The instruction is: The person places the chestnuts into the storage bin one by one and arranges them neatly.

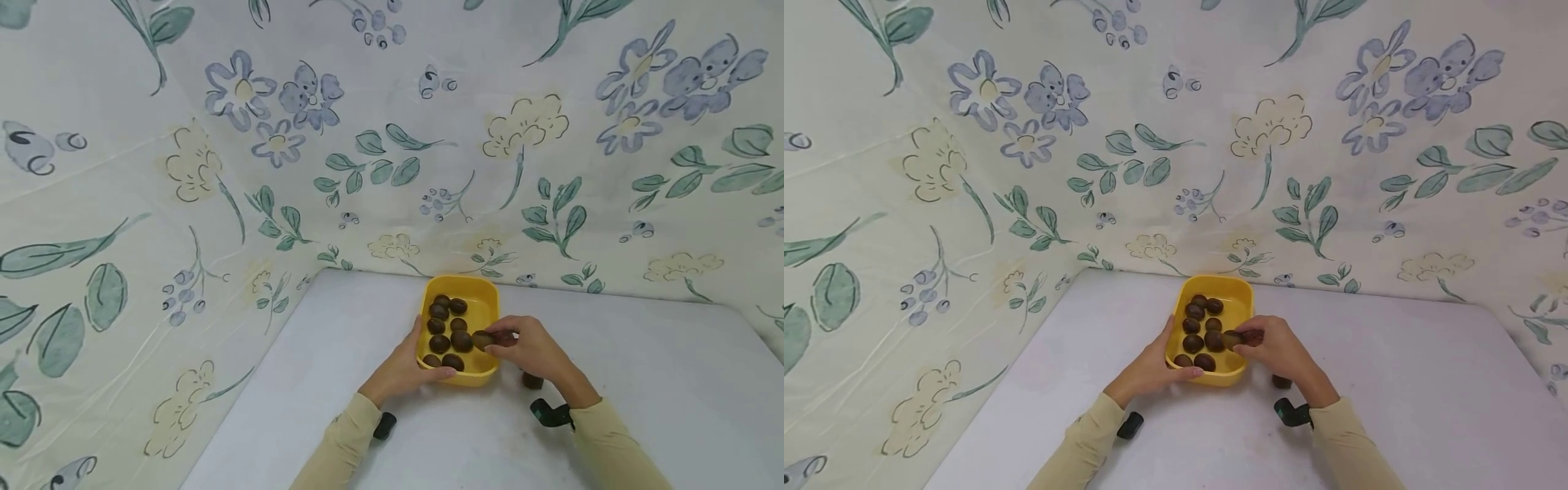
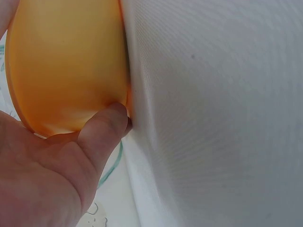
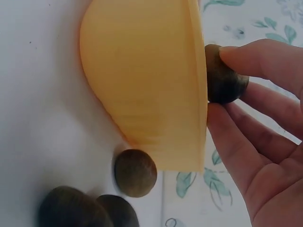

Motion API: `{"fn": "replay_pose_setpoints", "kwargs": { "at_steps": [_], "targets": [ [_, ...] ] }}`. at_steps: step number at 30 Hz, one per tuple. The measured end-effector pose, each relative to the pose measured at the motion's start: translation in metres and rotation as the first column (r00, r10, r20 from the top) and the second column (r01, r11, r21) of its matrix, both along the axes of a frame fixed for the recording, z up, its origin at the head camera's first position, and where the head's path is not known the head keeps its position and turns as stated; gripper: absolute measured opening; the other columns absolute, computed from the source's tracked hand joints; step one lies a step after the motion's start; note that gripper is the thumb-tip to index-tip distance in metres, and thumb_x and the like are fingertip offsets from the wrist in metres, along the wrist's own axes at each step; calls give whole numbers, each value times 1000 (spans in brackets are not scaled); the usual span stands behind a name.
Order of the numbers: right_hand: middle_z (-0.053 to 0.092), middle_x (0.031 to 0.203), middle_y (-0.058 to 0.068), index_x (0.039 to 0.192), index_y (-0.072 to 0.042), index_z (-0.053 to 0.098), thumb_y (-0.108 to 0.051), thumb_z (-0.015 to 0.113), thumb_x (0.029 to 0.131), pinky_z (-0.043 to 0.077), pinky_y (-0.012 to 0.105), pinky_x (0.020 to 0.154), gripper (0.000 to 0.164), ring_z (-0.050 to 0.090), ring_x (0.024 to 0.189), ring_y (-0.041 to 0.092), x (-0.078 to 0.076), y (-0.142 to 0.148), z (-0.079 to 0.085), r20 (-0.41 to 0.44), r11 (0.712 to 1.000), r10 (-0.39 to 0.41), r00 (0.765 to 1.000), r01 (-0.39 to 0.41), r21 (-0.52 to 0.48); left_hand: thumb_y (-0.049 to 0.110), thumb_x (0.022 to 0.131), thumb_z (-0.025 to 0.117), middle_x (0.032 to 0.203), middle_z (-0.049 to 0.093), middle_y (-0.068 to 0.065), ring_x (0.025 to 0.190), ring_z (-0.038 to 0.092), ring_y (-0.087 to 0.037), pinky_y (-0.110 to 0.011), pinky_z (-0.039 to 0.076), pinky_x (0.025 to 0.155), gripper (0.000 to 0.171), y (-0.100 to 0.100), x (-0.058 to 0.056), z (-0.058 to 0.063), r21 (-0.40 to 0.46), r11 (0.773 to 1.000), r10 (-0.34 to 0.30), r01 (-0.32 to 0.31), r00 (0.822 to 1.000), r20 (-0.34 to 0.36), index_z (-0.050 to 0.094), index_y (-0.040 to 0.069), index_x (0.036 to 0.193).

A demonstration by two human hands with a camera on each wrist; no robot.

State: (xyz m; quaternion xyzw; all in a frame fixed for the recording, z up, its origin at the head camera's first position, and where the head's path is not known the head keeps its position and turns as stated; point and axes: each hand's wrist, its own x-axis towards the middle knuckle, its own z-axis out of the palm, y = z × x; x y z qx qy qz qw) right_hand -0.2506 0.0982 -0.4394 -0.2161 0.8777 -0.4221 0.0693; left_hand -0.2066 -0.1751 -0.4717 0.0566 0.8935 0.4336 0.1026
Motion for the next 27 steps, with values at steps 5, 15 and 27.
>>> {"fn": "replay_pose_setpoints", "kwargs": {
  "at_steps": [5, 15, 27],
  "targets": [
    [73, 109, 5, 116, -6, 76, -15, 81, 89, 63, 35, 88, 29, 66, 95, 16, -2, -8, 4, -18, 997, 35, 999, -34, 74, 60, 81, 81, 174, 19, -11, 158, 31, -34, -59, 31, 126, 129, 2, 0, 3, -6, 1000, -8, 8, 1000, -8, -3, 17, 168],
    [76, 109, 6, 114, -4, 77, -11, 82, 87, 63, 39, 92, 28, 70, 97, 17, -8, -25, 12, 14, 981, 68, 998, -69, 179, 60, 81, 82, 174, 19, -10, 158, 30, -33, -58, 31, 126, 128, 3, -2, 5, -8, 1000, -9, 9, 1000, -14, -2, 18, 168],
    [67, 84, -1, 102, -8, 79, -7, 82, 86, 54, 25, 73, 17, 57, 80, 14, -13, -35, 12, 15, 952, 146, 989, -144, 271, 59, 81, 83, 174, 19, -10, 157, 31, -34, -59, 31, 126, 128, 3, 1, 3, -3, 1000, 13, -13, 1000, 5, -2, 20, 168]
  ]
}}
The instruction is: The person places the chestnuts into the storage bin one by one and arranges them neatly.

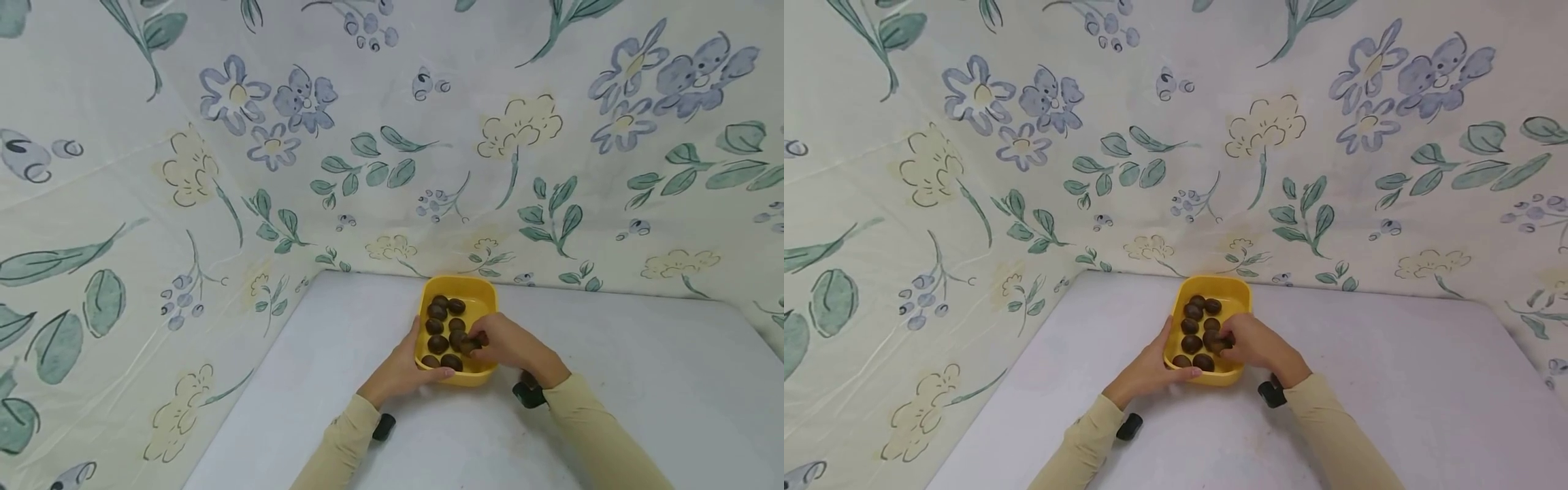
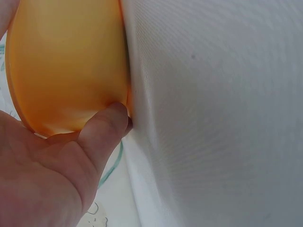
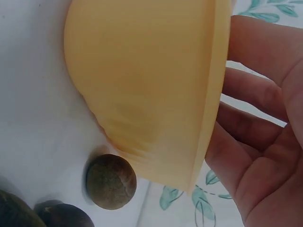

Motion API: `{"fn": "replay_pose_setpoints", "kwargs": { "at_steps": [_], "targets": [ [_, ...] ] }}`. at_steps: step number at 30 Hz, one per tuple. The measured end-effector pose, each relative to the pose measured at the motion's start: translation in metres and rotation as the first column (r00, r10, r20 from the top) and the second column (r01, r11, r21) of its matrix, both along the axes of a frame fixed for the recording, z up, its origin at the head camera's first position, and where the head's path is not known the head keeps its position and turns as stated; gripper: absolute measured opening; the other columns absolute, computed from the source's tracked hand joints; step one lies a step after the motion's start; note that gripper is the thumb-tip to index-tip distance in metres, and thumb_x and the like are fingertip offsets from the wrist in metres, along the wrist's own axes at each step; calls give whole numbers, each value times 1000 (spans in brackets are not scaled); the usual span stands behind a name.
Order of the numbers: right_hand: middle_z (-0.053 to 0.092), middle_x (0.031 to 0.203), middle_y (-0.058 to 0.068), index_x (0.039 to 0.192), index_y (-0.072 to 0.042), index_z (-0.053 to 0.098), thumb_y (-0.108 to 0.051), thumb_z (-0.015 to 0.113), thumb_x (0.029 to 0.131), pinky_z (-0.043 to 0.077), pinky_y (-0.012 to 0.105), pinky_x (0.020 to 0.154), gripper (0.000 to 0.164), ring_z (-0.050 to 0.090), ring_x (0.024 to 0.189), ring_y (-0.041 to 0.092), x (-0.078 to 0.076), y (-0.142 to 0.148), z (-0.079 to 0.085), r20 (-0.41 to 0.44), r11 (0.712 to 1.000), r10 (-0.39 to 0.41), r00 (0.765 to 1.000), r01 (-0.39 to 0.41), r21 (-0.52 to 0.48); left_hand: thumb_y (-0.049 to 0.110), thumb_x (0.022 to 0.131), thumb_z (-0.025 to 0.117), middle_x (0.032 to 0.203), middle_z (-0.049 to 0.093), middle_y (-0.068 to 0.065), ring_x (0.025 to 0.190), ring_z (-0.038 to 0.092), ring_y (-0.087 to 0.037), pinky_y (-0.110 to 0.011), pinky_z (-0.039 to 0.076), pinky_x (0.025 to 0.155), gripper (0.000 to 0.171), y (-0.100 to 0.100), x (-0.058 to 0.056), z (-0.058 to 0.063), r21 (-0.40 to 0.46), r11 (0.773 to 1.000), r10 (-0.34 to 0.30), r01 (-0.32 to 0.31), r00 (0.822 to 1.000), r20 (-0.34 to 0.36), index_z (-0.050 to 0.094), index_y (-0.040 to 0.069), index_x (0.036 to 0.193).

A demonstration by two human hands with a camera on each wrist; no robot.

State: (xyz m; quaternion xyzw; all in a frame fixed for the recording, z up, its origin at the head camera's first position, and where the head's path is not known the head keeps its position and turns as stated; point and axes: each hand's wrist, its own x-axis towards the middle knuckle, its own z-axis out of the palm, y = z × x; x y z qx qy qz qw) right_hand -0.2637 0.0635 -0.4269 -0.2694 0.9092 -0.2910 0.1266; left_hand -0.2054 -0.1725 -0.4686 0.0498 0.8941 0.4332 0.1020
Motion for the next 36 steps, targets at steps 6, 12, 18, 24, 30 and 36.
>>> {"fn": "replay_pose_setpoints", "kwargs": {
  "at_steps": [6, 12, 18, 24, 30, 36],
  "targets": [
    [56, 70, -3, 91, -9, 78, -3, 81, 85, 44, 22, 61, 10, 52, 68, 12, -3, -5, -6, -28, 997, 76, 997, -75, 21, 59, 81, 82, 175, 17, -11, 158, 30, -34, -58, 30, 127, 128, 0, 0, 0, 0, 1000, 2, -2, 1000, 2, -2, 18, 168],
    [55, 69, -5, 88, -8, 76, -3, 81, 85, 41, 21, 58, 8, 50, 65, 10, -5, -8, -11, -62, 991, 122, 991, -118, 56, 61, 81, 82, 175, 17, -11, 158, 29, -34, -58, 29, 127, 127, 0, -1, -1, -12, 1000, -4, 4, 1000, -2, -1, 18, 168],
    [58, 70, -5, 87, -9, 76, -2, 81, 84, 44, 22, 59, 9, 51, 64, 11, -3, -12, -12, -63, 991, 112, 992, -108, 73, 61, 80, 82, 175, 17, -11, 159, 28, -33, -57, 29, 127, 127, -1, -1, -2, -23, 1000, 2, -2, 1000, -5, 0, 19, 168],
    [63, 74, -3, 87, -8, 76, 0, 83, 82, 52, 25, 63, 12, 56, 67, 14, 1, -18, -10, -21, 992, 53, 998, -50, 117, 62, 80, 81, 175, 17, -11, 159, 28, -33, -57, 30, 127, 127, -2, -2, -2, -24, 1000, -5, 4, 1000, -13, 0, 18, 168],
    [64, 77, 0, 89, -6, 74, 3, 84, 81, 58, 29, 68, 16, 58, 71, 16, 5, -21, -8, -6, 986, 25, 1000, -23, 166, 62, 81, 81, 175, 17, -10, 159, 28, -33, -58, 30, 127, 127, -3, -2, -4, -25, 1000, -9, 9, 1000, -21, -1, 19, 168],
    [66, 82, 1, 93, -6, 74, 4, 84, 81, 59, 32, 73, 18, 58, 75, 17, 6, -21, -10, 12, 988, 8, 1000, -10, 153, 62, 81, 81, 174, 18, -12, 159, 28, -34, -58, 30, 127, 127, -2, -2, -6, -28, 1000, -3, 3, 1000, -15, 0, 17, 168]
  ]
}}
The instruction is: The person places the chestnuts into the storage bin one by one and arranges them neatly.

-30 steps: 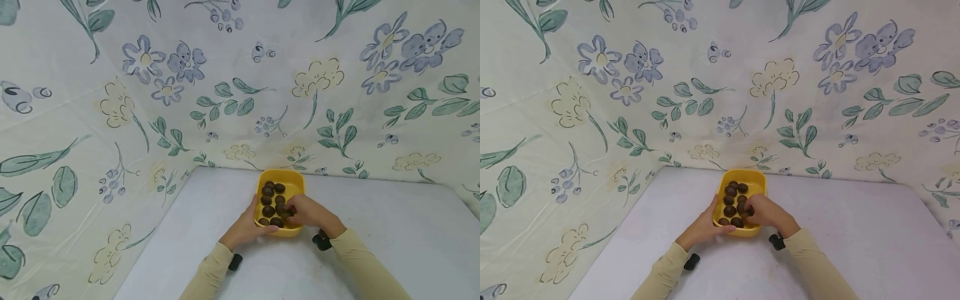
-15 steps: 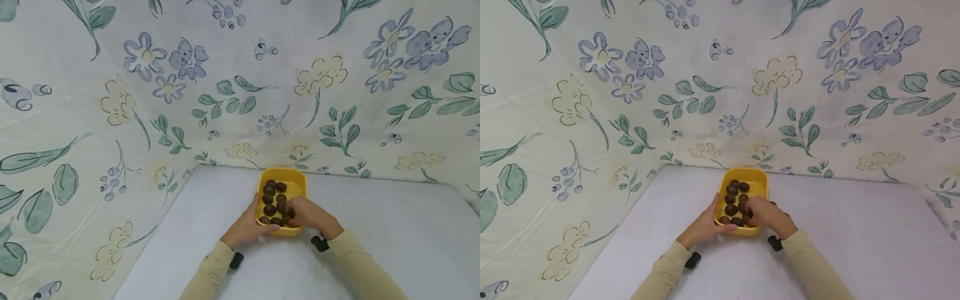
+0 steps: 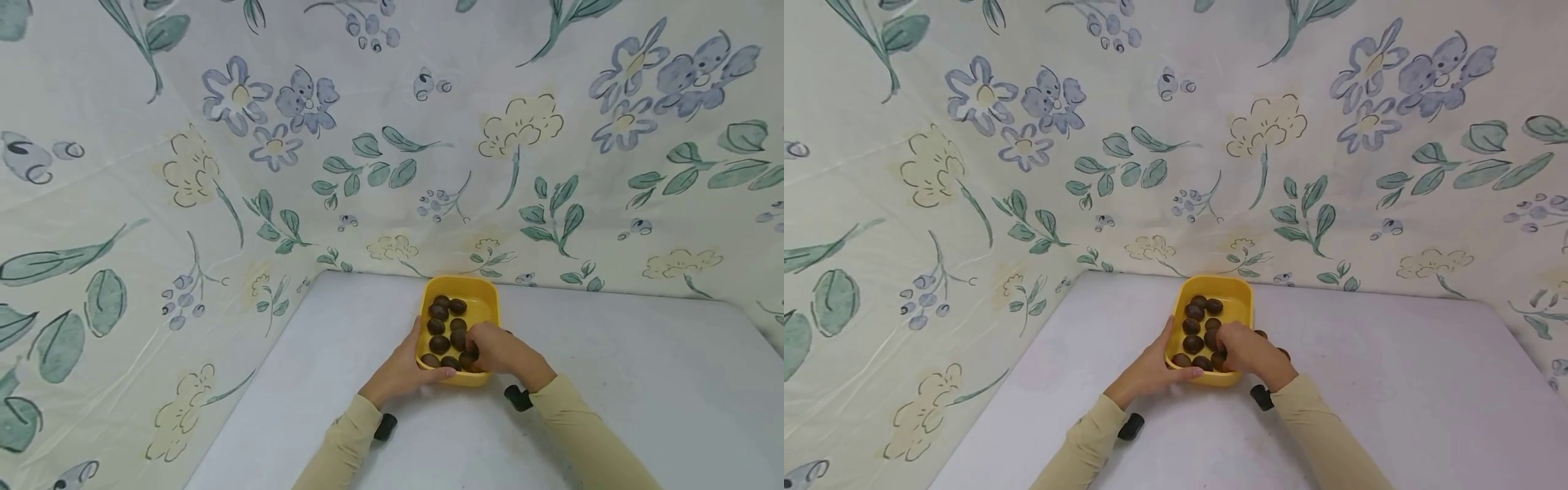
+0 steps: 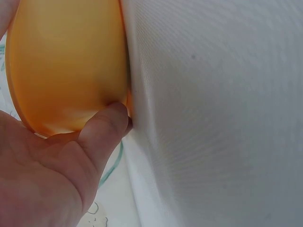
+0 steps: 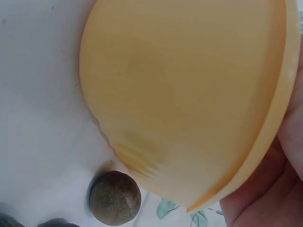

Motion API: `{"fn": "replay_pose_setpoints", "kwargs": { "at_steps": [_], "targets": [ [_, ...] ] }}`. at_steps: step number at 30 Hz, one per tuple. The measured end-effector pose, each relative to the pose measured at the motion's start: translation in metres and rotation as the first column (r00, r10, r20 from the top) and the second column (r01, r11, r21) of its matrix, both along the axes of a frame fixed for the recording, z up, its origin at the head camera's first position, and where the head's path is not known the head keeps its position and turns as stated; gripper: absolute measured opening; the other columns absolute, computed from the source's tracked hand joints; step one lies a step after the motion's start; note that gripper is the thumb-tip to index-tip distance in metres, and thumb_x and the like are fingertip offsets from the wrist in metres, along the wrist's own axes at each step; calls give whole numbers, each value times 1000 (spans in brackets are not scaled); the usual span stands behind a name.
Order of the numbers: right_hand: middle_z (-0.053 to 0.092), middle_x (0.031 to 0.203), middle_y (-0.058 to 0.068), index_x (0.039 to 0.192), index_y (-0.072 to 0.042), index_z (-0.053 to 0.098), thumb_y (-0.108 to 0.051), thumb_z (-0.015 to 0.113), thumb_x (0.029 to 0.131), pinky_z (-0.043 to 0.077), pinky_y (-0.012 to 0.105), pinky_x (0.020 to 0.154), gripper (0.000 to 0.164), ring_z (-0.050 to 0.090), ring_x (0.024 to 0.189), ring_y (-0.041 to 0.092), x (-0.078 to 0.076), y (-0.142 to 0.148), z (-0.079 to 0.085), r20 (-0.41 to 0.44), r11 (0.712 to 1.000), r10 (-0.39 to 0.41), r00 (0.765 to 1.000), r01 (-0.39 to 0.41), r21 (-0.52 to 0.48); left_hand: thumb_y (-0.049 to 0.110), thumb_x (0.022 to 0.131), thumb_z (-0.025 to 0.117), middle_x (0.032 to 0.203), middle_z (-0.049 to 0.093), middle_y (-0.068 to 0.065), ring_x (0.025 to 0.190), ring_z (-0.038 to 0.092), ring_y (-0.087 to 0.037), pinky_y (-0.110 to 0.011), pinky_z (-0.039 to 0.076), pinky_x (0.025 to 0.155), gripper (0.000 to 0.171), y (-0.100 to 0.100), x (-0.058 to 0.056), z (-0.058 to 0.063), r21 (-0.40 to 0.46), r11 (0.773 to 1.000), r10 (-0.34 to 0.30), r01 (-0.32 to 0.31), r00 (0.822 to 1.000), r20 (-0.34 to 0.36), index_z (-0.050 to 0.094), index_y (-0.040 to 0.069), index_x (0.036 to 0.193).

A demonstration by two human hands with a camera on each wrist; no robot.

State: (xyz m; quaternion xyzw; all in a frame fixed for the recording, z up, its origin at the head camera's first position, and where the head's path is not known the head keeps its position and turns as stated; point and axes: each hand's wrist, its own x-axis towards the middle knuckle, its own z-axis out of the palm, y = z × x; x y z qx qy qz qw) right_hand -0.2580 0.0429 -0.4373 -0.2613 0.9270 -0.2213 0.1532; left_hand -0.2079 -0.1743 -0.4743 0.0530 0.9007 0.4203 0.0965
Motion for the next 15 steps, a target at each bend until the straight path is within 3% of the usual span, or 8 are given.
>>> {"fn": "replay_pose_setpoints", "kwargs": {
  "at_steps": [7, 15],
  "targets": [
    [74, 117, 8, 119, -4, 73, -9, 80, 89, 58, 48, 102, 32, 69, 112, 26, 3, 22, 3, 5, 980, -40, 999, 40, -195, 63, 80, 82, 174, 18, -13, 159, 28, -35, -58, 29, 127, 130, 2, 1, -4, 14, 1000, 1, -1, 1000, 18, -1, 16, 168],
    [70, 125, 17, 128, -1, 68, -15, 73, 96, 59, 49, 100, 35, 67, 112, 30, -2, 74, 22, -109, 919, -216, 970, 164, -358, 63, 79, 82, 174, 19, -12, 159, 27, -35, -57, 27, 128, 130, 0, 2, 2, 0, 1000, 17, -17, 1000, 4, -1, 18, 168]
  ]
}}
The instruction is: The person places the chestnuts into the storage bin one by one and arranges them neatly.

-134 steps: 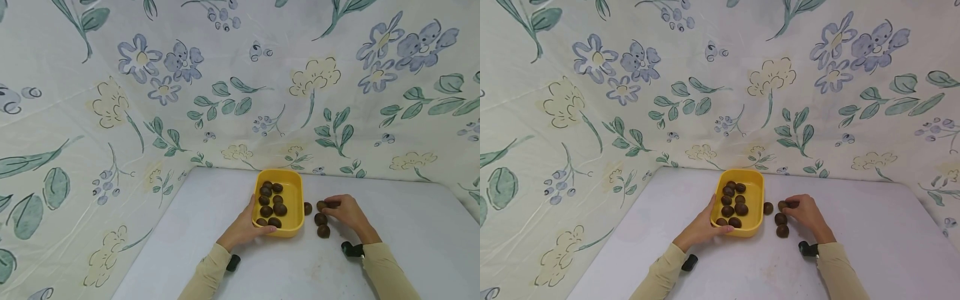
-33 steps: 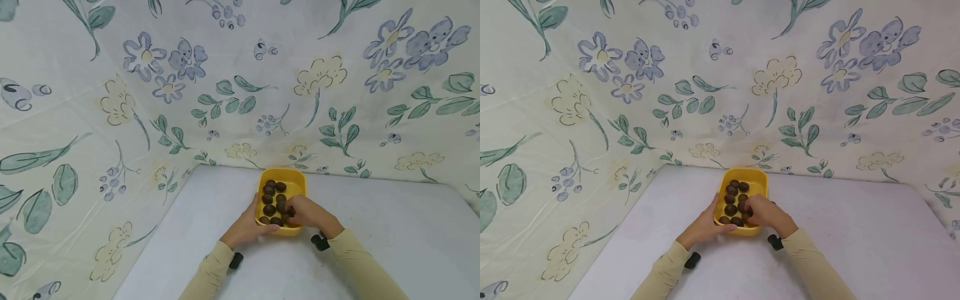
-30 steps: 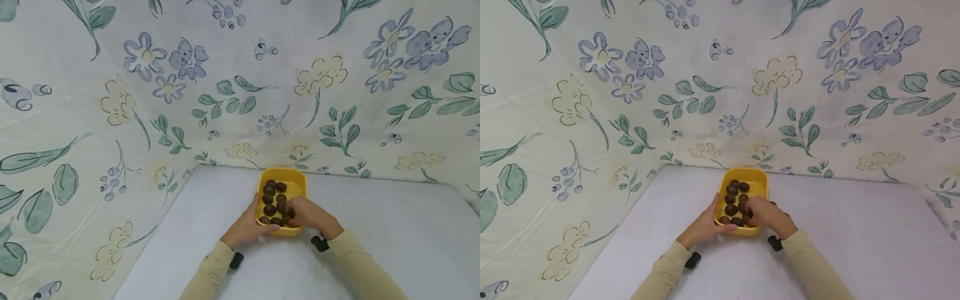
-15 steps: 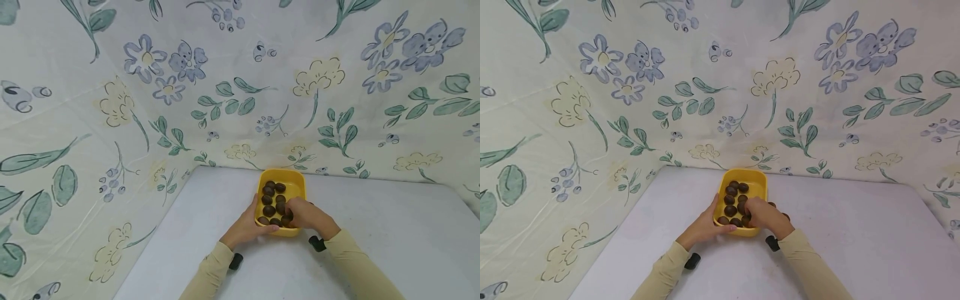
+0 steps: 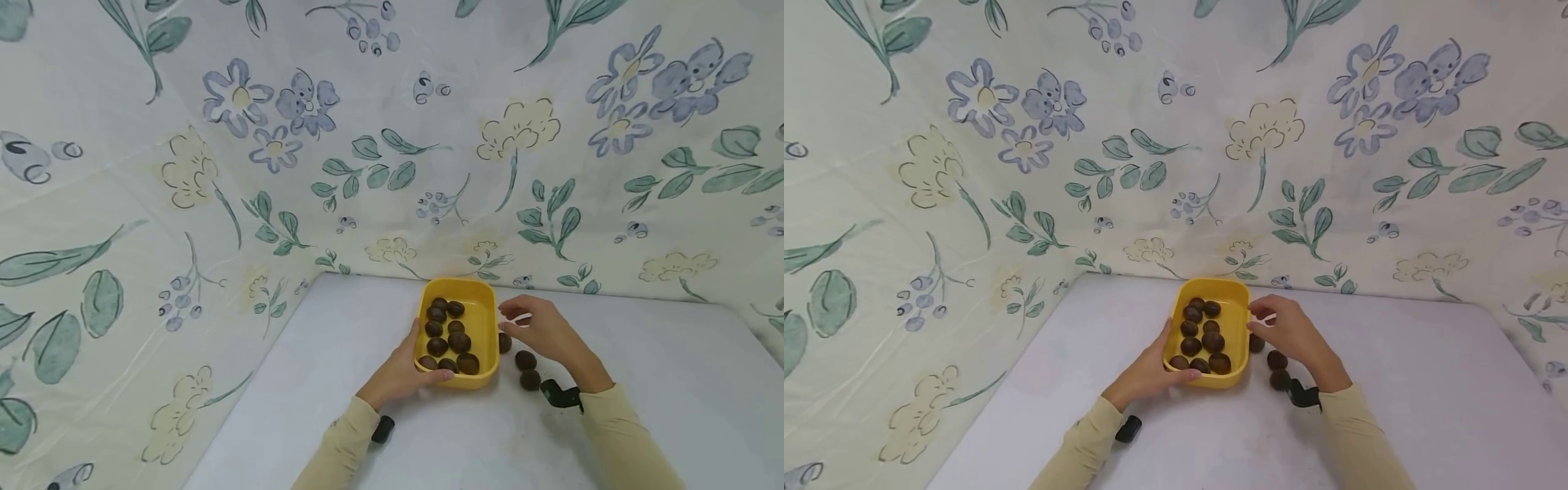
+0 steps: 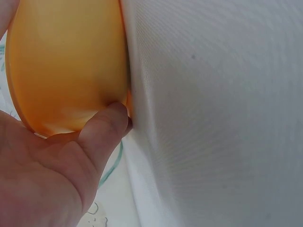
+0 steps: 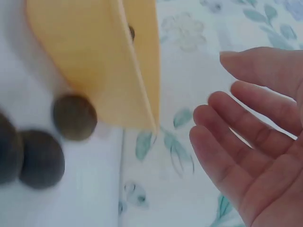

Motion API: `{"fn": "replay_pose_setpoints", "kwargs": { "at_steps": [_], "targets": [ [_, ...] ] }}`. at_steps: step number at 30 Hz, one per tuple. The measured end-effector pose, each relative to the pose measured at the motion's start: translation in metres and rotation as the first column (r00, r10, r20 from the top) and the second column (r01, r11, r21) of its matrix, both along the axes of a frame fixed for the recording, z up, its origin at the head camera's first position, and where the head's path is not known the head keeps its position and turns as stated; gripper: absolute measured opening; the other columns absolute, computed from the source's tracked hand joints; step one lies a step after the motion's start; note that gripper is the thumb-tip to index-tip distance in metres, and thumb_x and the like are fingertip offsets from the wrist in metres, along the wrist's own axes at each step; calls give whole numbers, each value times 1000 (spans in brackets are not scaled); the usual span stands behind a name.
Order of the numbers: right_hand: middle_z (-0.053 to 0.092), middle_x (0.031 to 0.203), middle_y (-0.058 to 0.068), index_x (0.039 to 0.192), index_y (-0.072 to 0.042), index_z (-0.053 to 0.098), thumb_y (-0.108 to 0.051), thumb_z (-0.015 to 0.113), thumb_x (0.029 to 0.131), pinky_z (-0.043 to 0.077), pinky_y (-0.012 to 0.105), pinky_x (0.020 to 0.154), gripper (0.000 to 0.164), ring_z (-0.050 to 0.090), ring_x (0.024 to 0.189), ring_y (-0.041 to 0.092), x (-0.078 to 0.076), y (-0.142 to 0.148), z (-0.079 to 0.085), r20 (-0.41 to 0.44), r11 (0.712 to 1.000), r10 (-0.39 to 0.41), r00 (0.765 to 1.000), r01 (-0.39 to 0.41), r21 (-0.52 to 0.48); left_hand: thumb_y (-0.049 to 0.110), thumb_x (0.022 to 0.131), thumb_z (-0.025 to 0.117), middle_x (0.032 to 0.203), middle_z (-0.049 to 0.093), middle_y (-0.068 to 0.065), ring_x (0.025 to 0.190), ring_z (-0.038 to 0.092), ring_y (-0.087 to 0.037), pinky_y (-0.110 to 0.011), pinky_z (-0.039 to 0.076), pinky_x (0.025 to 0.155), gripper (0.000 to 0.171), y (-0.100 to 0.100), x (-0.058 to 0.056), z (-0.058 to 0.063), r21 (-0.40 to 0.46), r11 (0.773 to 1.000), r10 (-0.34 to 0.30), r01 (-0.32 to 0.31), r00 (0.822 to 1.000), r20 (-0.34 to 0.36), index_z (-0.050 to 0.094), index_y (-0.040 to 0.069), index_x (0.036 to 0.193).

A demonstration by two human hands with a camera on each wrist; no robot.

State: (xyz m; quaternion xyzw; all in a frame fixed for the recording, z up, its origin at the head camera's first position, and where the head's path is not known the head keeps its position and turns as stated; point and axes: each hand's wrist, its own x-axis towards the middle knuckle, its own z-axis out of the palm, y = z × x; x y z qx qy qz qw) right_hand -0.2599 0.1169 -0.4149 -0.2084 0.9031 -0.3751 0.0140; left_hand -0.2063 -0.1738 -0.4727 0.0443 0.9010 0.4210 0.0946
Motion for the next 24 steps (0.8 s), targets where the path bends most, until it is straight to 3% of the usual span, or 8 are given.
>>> {"fn": "replay_pose_setpoints", "kwargs": {
  "at_steps": [8, 20, 24],
  "targets": [
    [69, 125, 20, 128, 0, 66, -14, 71, 97, 60, 48, 98, 35, 67, 111, 31, 1, 32, -19, 62, 998, -61, 996, 60, 25, 61, 80, 83, 174, 19, -13, 158, 28, -35, -58, 28, 127, 129, 0, -1, -2, 5, 1000, -11, 11, 1000, 2, -1, 18, 168],
    [68, 128, 19, 130, -2, 67, -14, 74, 95, 60, 48, 98, 38, 66, 115, 33, -9, 55, -45, 165, 999, -17, 986, 10, 41, 62, 80, 82, 174, 18, -11, 159, 27, -34, -58, 27, 128, 128, 1, -2, 1, -2, 1000, -10, 10, 1000, 13, -1, 21, 168],
    [68, 132, 18, 132, -2, 66, -9, 76, 91, 59, 49, 100, 43, 66, 117, 34, -12, 62, -50, 235, 998, 16, 972, -29, 54, 62, 79, 82, 175, 18, -10, 159, 26, -33, -58, 27, 128, 128, 1, -2, 1, 0, 1000, -11, 11, 1000, 11, -1, 21, 168]
  ]
}}
